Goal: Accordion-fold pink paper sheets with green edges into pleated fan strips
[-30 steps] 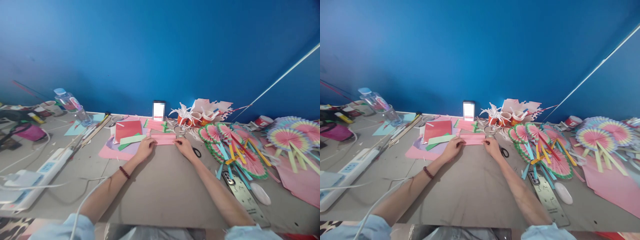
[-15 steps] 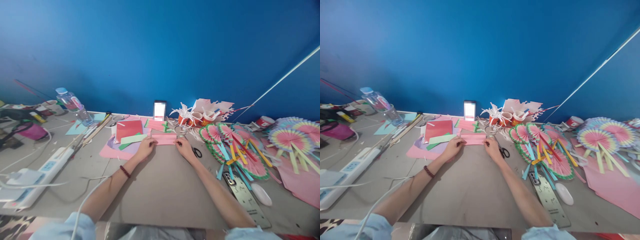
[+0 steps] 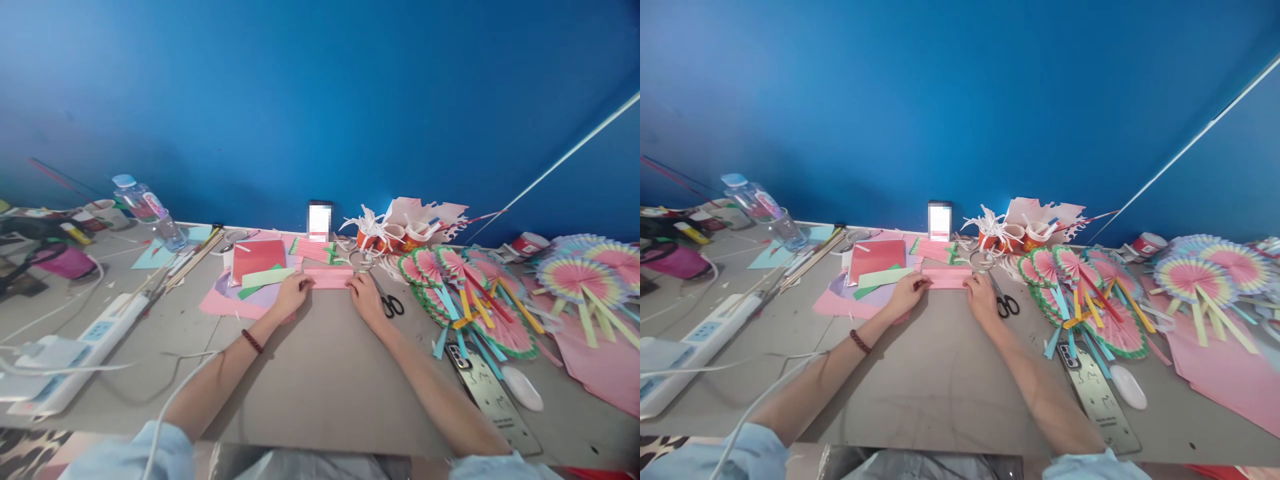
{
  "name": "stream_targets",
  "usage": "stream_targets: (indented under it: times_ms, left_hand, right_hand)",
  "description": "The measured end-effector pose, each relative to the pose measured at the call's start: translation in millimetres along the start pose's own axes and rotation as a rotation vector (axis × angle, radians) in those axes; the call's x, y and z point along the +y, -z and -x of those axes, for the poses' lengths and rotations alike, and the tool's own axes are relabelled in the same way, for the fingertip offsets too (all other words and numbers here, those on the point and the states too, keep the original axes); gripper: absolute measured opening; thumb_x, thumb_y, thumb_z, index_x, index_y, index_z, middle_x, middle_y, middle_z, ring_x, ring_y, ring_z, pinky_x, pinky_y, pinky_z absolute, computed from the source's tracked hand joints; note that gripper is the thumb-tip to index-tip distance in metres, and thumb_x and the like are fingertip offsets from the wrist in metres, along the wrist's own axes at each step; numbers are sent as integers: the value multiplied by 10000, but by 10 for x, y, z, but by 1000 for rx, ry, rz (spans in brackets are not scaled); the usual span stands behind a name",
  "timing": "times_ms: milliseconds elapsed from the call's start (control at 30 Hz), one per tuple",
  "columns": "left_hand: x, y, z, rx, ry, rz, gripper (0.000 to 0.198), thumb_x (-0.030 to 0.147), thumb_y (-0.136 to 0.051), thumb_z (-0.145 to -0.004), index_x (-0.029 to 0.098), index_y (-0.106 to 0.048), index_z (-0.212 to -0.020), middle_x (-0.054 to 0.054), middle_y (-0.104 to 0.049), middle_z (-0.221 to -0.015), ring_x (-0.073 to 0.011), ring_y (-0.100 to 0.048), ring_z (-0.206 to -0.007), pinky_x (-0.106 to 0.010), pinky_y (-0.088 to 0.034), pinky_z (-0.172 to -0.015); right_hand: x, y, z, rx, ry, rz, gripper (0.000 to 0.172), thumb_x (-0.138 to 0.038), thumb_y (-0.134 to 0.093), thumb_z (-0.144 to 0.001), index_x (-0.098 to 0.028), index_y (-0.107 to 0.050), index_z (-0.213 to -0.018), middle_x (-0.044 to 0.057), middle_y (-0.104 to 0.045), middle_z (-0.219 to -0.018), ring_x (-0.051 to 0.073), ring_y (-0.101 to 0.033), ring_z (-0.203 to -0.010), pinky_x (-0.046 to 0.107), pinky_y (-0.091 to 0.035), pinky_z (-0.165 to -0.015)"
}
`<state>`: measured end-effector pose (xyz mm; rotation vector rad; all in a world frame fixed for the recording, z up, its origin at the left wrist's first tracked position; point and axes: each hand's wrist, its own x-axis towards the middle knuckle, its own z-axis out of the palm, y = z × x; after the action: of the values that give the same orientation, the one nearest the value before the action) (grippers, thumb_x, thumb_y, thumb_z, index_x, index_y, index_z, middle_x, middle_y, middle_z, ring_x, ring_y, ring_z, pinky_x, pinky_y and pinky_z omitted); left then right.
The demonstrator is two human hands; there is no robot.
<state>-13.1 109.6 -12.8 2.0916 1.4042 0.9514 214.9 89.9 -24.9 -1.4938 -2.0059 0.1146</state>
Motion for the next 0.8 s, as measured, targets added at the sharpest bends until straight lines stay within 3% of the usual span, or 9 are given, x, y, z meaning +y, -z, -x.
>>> stream_targets:
  times_ms: [233,400,800]
  left_hand:
    - [-27,-1,-8,-13,-18,26,190,76,-499,-754,181,-657,-769,-24,-647,-774,-153,-578,-740,-276,-442,-715]
    - [-24,9,-16,-18,-36,24,190,78,-490,-765,179,-651,-762,-24,-642,-770,-154,-578,-753,-278,-444,-728]
    - [15,26,27,-12,-109,-24,170,84,-492,-771,173,-636,-778,-34,-612,-768,-160,-555,-735,-286,-439,-715]
  right_hand:
    - [-138,74,47,-107,125,311,209,-84,-460,-851,-169,-650,-875,87,-602,-921,222,-475,-908,315,-370,-813]
    - [-218,107,86,-142,132,360,218,-62,-474,-830,-156,-654,-906,94,-610,-851,233,-501,-857,332,-376,-773]
    - [-256,120,132,-200,130,441,286,-101,-480,-830,-143,-626,-1072,107,-640,-946,239,-519,-943,331,-398,-807]
